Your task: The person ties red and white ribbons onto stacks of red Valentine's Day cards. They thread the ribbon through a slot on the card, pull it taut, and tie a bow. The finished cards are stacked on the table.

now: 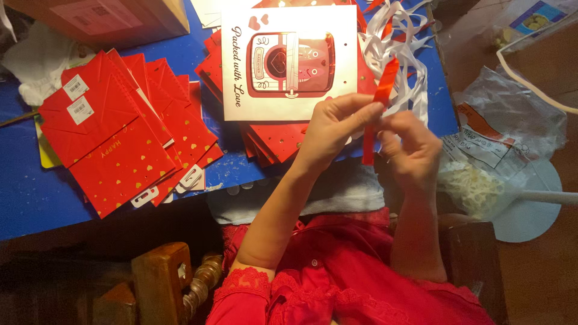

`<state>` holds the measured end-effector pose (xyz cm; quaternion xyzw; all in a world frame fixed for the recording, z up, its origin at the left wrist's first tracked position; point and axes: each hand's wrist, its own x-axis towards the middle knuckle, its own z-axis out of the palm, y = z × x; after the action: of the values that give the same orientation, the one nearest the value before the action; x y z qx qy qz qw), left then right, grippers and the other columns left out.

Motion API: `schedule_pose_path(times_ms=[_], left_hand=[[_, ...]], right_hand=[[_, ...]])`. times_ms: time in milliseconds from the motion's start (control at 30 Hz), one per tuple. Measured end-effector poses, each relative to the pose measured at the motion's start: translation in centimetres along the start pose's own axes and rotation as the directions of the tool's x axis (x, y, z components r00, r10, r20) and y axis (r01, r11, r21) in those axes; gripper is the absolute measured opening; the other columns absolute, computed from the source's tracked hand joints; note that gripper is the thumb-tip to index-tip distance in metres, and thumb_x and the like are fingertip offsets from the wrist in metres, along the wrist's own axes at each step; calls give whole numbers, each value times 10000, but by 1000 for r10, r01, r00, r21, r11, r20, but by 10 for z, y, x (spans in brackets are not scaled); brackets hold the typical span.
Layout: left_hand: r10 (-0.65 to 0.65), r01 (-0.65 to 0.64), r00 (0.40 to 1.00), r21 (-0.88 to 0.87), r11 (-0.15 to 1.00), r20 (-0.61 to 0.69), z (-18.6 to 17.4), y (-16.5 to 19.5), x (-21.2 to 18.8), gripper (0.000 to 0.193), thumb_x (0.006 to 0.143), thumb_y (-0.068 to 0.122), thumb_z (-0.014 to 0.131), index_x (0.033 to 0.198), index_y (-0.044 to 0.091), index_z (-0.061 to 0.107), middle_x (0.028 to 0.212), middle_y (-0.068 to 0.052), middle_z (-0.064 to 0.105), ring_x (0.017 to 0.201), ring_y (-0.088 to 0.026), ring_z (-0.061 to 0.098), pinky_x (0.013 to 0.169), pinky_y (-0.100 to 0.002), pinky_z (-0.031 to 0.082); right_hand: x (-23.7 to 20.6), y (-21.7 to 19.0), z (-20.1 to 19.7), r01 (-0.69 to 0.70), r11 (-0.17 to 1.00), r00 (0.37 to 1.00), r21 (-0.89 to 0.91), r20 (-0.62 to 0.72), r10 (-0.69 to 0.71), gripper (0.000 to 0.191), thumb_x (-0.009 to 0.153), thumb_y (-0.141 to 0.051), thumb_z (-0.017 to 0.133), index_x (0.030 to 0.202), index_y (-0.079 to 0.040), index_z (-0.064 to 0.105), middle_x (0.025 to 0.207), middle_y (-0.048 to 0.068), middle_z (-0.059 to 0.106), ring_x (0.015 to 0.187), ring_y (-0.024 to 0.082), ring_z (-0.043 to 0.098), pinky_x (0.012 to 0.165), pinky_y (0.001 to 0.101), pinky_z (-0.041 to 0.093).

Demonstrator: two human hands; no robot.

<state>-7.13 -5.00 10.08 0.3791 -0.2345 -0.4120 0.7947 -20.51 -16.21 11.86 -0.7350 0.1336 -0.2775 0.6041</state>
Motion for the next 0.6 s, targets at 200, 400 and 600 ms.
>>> schedule_pose_path(times_ms=[200, 400, 600], left_hand=[[84, -37, 995, 542, 840, -62, 21, 4, -22, 213, 962, 159, 732, 1117, 16, 762, 980, -55, 773, 871, -96, 709, 797, -254, 575], [132, -100, 991, 823, 559, 31, 30, 9, -25, 185, 912, 234, 745, 1051, 118, 785, 903, -51, 762, 767, -180, 685, 722, -315, 560], [69, -108, 994, 896, 430, 87, 32, 12, -24, 179, 892, 299, 750, 930, 127, 777, 822, -49, 729, 757, -230, 673, 689, -371, 520]], right_hand=[[9, 32, -12, -104, 865, 986, 491, -62, 154, 312, 980, -302, 651, 1050, -9, 732, 1038, 69, 732, 946, 140, 679, 926, 302, 559], [12, 61, -21, -123, 624, 970, 771, -40, 241, 154, 1057, -150, 749, 1081, 2, 736, 897, 118, 701, 811, 209, 656, 791, 356, 544], [16, 73, -36, -59, 623, 951, 780, -145, 272, 157, 1049, -158, 734, 1096, -8, 738, 949, 115, 704, 783, 217, 672, 707, 372, 574]])
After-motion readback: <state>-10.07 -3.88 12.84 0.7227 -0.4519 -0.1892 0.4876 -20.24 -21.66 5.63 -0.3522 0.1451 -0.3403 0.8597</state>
